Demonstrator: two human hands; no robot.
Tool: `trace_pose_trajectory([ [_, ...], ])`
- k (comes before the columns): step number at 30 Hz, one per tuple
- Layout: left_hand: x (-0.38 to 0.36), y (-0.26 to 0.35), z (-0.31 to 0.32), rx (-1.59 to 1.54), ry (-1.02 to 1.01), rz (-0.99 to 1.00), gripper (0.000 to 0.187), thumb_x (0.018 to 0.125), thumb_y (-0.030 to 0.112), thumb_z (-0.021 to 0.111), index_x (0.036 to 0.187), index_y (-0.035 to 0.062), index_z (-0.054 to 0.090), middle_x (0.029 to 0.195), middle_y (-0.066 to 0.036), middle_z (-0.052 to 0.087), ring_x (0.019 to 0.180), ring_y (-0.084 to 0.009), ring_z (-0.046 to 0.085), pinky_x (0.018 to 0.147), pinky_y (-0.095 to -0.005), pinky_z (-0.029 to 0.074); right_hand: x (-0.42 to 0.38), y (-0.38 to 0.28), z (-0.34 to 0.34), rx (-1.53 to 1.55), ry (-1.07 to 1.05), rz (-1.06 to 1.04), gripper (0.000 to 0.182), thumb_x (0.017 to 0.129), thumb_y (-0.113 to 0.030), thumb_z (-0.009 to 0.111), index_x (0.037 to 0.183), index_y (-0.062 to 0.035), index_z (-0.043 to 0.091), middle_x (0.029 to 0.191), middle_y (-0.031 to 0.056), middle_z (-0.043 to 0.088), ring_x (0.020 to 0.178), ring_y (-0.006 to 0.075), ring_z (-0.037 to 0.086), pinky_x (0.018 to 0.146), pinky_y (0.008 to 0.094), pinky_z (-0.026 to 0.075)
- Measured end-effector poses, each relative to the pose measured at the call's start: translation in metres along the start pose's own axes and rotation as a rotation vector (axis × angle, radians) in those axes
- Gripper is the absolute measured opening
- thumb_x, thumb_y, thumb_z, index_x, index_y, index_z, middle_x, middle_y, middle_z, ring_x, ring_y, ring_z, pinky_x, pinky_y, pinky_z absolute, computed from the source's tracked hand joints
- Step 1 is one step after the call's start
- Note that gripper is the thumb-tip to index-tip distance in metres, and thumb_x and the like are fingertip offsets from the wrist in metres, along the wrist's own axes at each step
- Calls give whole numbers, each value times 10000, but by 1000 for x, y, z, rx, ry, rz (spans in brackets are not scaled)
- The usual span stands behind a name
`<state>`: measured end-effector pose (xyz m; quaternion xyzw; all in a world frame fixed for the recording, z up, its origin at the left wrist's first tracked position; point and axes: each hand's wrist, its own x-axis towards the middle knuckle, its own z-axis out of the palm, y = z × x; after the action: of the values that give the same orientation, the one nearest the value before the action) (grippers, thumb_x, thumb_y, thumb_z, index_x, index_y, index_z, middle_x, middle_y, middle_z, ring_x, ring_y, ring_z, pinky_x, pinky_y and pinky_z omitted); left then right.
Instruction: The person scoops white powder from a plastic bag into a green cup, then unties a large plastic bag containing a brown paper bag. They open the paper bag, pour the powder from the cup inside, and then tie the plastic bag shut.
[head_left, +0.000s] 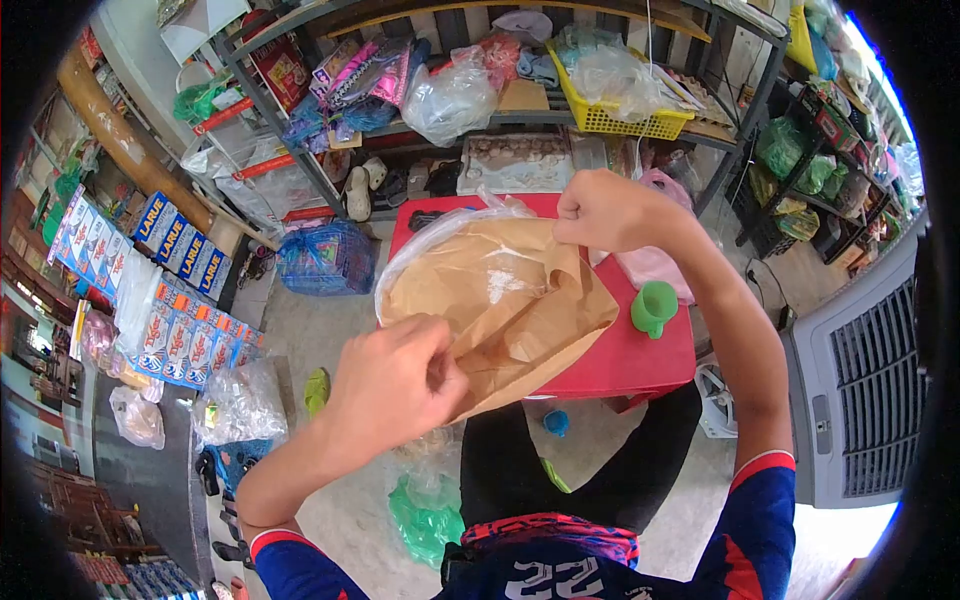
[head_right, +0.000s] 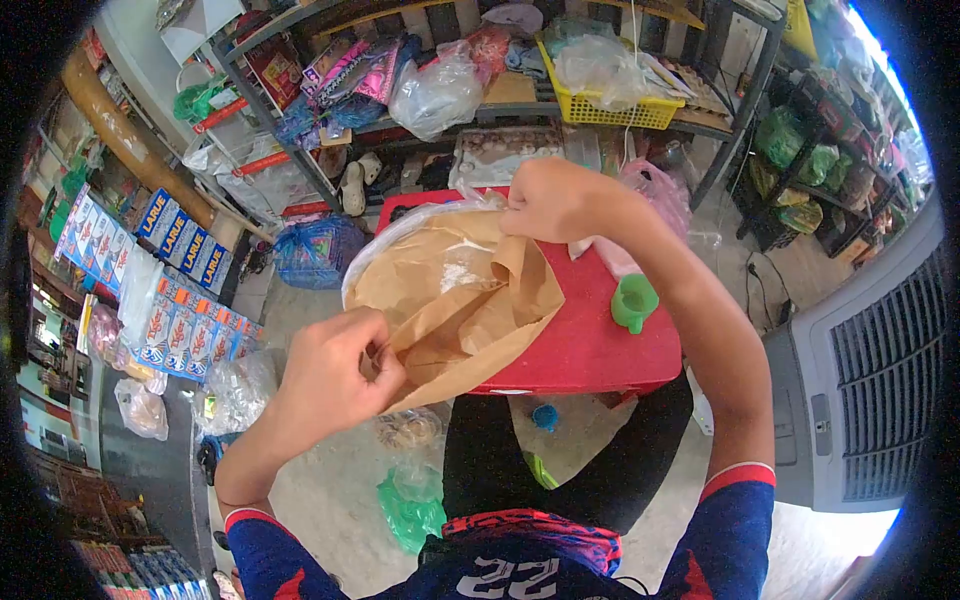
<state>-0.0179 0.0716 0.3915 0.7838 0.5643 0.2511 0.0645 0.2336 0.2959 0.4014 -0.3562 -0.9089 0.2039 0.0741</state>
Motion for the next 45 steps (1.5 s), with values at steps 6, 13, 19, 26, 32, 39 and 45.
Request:
trace_pose_trajectory([
  [6,-7,5,17,74,-86,137,178,814,118,722,916,17,615,874,-153,630,721,-364,700,617,-457,575,11,3,-10,-47,-68,-58,469,838,-351,646,671,86,612,595,247,550,532,339,550,569,511,445],
  [13,-14,9,23,257,-100,276,220,789,149,777,902,42,622,864,-103,595,742,-279,685,647,-400,581,13,-2,-26,-126,-49,-1,338,814,-246,665,683,59,601,589,197,559,542,291,537,576,451,462],
  [19,-23,6,25,326,-152,309,266,770,181,805,893,62,602,890,-84,594,772,-243,686,647,-375,577,20,6,-37,-170,-140,-22,267,811,-213,659,702,29,629,604,166,606,567,321,567,592,445,479],
  [26,-30,3,37,333,-199,286,350,738,196,842,963,58,611,943,-100,594,828,-267,670,689,-396,587,9,-27,-1,-499,49,-139,170,836,-176,696,933,-54,764,1101,176,722,1030,340,705,895,460,571],
  [32,-35,0,37,367,-157,309,351,726,192,843,943,65,599,927,-92,574,816,-257,656,679,-395,580,-25,-58,24,-672,-39,-182,244,878,-99,688,1090,-14,775,1359,166,643,1241,369,641,1036,463,548],
  [39,-42,7,23,460,-151,332,202,772,141,712,914,79,581,877,-63,543,807,-219,641,662,-349,555,-38,-10,28,-245,-32,-206,402,927,-92,693,1317,1,717,1422,229,581,1312,412,601,1093,480,519],
  [45,-49,6,19,452,-142,295,211,765,135,719,910,86,573,920,-63,537,830,-218,640,664,-346,559,-50,7,51,-193,62,-232,429,931,-61,667,1352,9,696,1482,253,551,1343,424,582,1133,488,484],
])
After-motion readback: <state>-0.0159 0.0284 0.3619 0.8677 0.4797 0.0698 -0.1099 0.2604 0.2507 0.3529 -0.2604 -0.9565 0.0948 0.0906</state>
